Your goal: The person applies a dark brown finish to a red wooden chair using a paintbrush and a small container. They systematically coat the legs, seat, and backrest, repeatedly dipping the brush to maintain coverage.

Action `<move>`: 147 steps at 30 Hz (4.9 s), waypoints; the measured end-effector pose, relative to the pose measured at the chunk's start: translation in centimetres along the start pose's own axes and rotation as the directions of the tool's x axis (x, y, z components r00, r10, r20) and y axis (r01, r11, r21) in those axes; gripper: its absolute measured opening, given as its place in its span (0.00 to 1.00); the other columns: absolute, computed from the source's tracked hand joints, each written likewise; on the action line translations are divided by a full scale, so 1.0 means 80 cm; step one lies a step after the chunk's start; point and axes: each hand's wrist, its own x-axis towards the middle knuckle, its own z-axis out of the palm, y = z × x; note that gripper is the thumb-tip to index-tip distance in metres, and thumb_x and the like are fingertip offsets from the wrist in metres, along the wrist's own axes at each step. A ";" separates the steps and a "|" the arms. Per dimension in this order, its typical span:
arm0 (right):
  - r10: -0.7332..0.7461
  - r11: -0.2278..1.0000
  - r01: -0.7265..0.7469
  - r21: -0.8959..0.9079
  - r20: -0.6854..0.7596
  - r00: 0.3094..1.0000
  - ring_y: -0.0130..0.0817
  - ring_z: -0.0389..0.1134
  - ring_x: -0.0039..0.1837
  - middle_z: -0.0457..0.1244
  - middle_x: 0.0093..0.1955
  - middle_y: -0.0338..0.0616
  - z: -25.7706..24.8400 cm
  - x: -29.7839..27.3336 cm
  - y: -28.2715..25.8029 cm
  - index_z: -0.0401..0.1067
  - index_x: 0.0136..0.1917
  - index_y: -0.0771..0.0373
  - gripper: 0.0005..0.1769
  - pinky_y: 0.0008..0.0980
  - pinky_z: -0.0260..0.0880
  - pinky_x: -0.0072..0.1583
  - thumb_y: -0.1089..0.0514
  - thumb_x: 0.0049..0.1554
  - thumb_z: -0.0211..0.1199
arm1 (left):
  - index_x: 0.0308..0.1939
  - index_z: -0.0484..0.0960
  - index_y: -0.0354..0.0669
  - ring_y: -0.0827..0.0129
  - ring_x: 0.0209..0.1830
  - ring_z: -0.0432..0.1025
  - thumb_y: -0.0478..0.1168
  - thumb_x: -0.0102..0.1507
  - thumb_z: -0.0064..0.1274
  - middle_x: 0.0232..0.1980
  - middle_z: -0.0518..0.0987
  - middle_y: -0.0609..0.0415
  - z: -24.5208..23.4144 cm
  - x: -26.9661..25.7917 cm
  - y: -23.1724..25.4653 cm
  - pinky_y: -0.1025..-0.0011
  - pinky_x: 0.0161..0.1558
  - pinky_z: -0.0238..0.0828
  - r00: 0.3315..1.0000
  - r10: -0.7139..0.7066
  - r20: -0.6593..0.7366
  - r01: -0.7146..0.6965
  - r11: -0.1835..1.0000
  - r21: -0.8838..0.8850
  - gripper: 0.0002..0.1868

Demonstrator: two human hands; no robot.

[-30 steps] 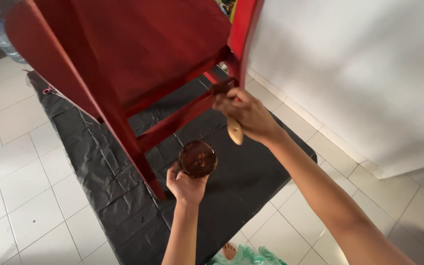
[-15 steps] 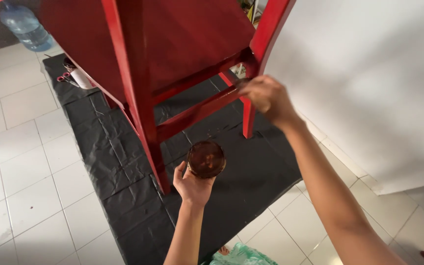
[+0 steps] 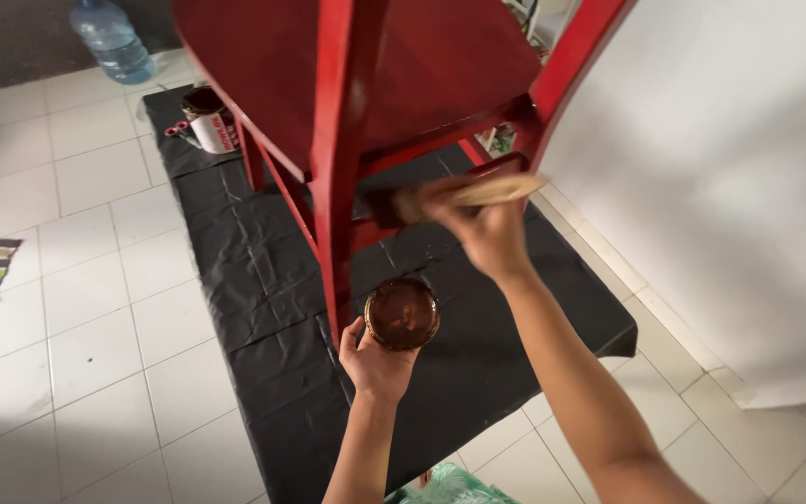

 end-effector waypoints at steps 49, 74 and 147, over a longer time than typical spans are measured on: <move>-0.237 0.840 -0.001 -0.543 -0.368 0.899 0.38 0.72 0.49 0.70 0.49 0.47 -0.063 -0.018 0.088 0.79 0.51 0.64 0.06 0.38 0.74 0.50 0.63 0.63 0.62 | 0.60 0.75 0.40 0.48 0.69 0.65 0.52 0.63 0.35 0.67 0.72 0.43 -0.007 -0.016 -0.014 0.47 0.69 0.60 0.999 -0.014 0.042 0.017 0.998 -0.058 0.28; -0.455 0.850 0.427 -0.310 -0.018 0.891 0.34 0.77 0.52 0.73 0.51 0.41 0.050 -0.118 0.083 0.77 0.55 0.52 0.06 0.29 0.82 0.52 0.55 0.65 0.62 | 0.61 0.75 0.41 0.48 0.68 0.66 0.54 0.63 0.36 0.66 0.73 0.43 -0.052 -0.031 -0.011 0.47 0.67 0.62 0.998 0.066 -0.015 -0.066 0.998 -0.020 0.29; -0.373 0.357 0.212 -0.910 0.070 0.925 0.47 0.74 0.48 0.71 0.56 0.53 -0.118 -0.068 0.177 0.74 0.55 0.63 0.06 0.38 0.76 0.46 0.65 0.63 0.63 | 0.60 0.75 0.39 0.50 0.67 0.66 0.52 0.65 0.31 0.67 0.73 0.44 -0.028 -0.016 -0.036 0.50 0.66 0.63 0.998 -0.054 0.037 0.054 0.998 -0.019 0.29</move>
